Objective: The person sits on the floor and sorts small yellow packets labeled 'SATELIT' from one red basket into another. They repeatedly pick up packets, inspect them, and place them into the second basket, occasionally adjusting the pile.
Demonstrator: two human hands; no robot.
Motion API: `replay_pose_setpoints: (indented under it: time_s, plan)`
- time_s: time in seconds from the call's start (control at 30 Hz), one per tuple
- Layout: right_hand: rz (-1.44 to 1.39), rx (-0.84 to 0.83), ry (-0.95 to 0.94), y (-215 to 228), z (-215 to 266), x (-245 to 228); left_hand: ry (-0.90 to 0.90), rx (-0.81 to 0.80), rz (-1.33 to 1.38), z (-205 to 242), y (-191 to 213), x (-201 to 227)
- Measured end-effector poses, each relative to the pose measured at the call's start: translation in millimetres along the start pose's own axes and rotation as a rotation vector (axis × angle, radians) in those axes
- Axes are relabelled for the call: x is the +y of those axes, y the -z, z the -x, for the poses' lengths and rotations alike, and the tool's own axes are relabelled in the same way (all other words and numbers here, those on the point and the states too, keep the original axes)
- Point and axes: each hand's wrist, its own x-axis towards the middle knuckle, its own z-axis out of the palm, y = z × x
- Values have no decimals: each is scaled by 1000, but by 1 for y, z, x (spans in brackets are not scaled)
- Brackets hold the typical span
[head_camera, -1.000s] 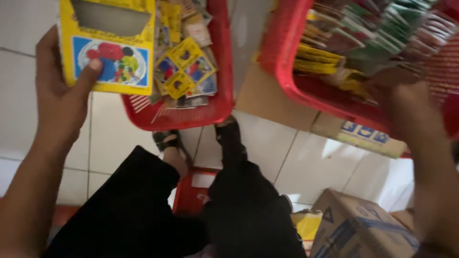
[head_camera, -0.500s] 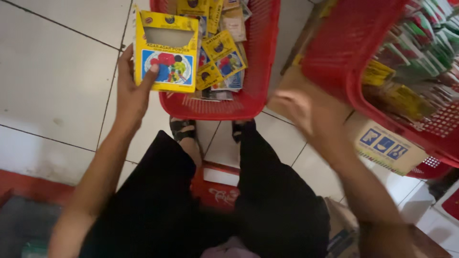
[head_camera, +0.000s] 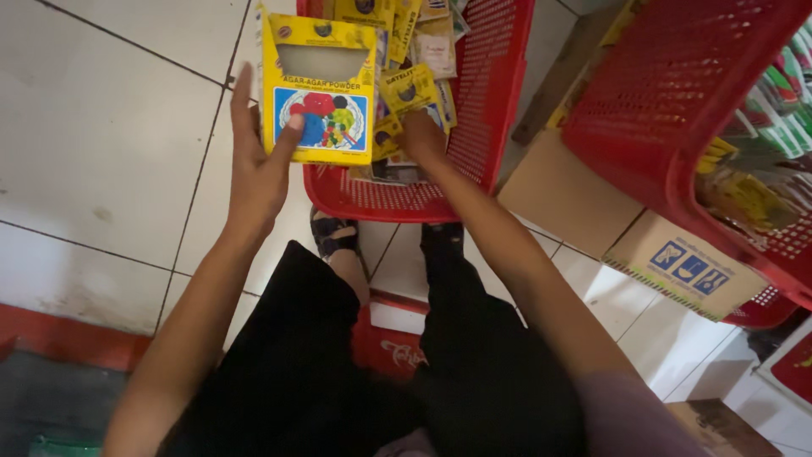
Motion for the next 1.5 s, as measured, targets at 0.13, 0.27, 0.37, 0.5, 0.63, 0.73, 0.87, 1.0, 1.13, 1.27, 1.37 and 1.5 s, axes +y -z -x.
replay_pose_setpoints:
  time_s: [0.13, 0.27, 0.37, 0.5, 0.63, 0.73, 0.87, 1.0, 1.13, 1.27, 1.37, 1.5]
  plan:
    - [-159, 286, 239, 31, 13, 14, -364, 1, -376, 2, 7, 7]
    - [-492, 307, 296, 124, 76, 0, -307, 25, -415, -4, 3, 13]
    - [-344, 334, 336, 200, 127, -30, -428, 68, -604, -12, 1, 19]
    - [-574, 160, 441, 272, 200, -64, -598, 9, -909, -31, 3, 44]
    - [-718, 71, 634, 325, 252, -86, -251, -383, -376, -34, -21, 93]
    - [-656, 152, 720, 354, 276, -87, -166, -511, -172, -13, -40, 132]
    - [-677, 405, 700, 379, 298, -74, -235, -426, -150, 37, -63, 181]
    - [-912, 834, 855, 414, 336, -31, -465, -241, -216, 84, -73, 196]
    - [-873, 898, 681, 443, 390, 16, -520, -185, -172, 111, -89, 177]
    - [-797, 747, 619, 434, 435, 32, -427, -189, -75, 125, -122, 162]
    - [-704, 533, 650, 425, 438, 32, -427, -204, -60, 126, -146, 152]
    - [-484, 501, 582, 400, 410, 24, -330, -261, 26, 110, -172, 134]
